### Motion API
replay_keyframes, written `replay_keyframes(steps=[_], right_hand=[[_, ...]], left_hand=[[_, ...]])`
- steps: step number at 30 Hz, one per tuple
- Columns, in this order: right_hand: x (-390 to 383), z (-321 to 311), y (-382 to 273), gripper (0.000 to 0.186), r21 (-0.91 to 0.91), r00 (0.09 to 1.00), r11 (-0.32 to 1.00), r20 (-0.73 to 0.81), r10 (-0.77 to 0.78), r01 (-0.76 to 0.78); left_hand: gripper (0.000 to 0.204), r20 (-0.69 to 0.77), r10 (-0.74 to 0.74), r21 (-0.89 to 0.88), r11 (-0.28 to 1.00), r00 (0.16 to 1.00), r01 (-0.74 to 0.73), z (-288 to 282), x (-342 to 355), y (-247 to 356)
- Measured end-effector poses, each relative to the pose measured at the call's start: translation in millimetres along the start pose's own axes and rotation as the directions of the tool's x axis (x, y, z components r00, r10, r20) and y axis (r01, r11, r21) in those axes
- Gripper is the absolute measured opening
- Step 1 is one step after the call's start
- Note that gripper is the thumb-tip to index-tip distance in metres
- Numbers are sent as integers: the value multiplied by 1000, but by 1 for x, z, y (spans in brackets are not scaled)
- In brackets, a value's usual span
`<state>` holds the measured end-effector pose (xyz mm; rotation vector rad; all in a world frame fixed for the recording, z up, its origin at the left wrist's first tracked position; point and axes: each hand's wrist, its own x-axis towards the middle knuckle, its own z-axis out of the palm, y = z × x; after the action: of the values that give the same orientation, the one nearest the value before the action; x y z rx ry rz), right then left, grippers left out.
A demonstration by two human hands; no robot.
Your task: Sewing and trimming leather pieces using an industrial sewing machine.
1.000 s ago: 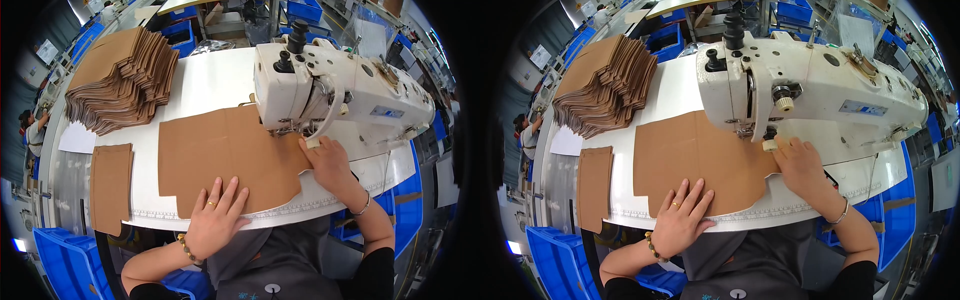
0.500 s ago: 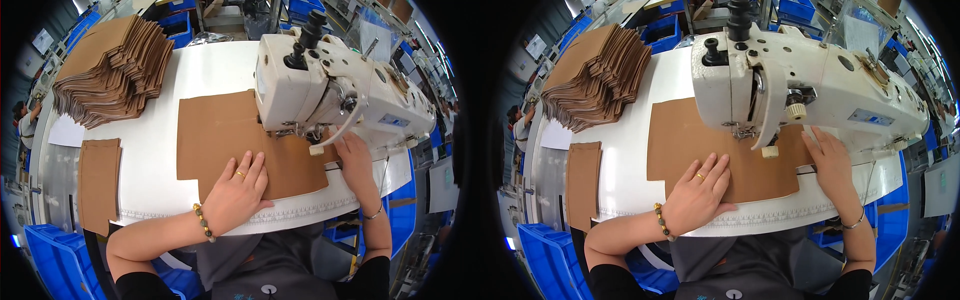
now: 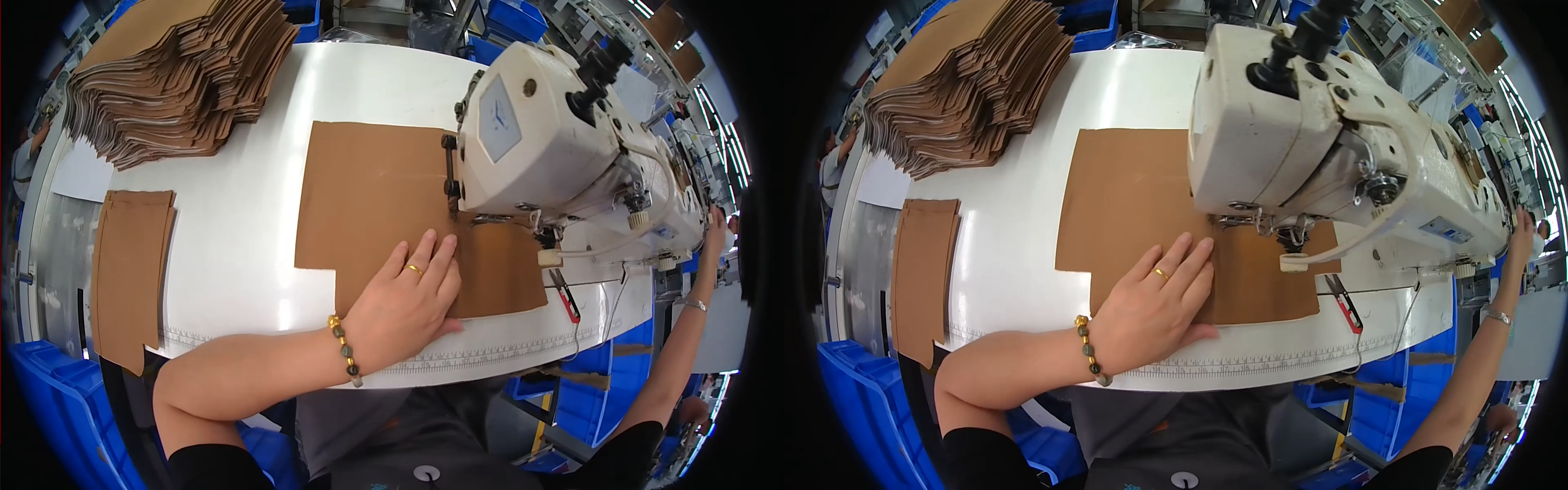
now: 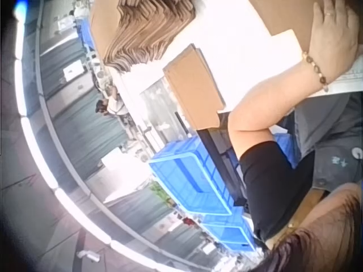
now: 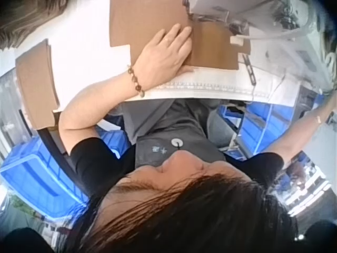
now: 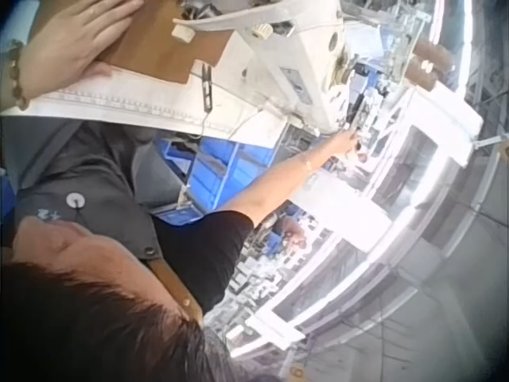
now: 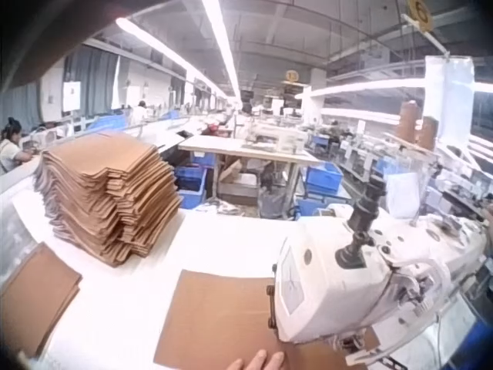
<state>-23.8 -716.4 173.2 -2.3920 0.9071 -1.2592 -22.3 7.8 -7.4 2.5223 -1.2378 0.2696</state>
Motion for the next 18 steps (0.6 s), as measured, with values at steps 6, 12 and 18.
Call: replay_keyframes(steps=[6, 12, 18], right_hand=[[68, 2, 109, 48, 83, 963, 997, 266, -26, 4], [47, -18, 131, 53, 426, 884, 842, 451, 119, -331], [11, -12, 122, 49, 515, 948, 826, 310, 70, -230]], left_hand=[[69, -25, -8, -28, 1000, 1000, 8, 7, 2, -4], [69, -51, -14, -37, 999, 999, 12, 10, 1, -3], [71, -64, -8, -27, 1000, 998, 7, 11, 1, -3]])
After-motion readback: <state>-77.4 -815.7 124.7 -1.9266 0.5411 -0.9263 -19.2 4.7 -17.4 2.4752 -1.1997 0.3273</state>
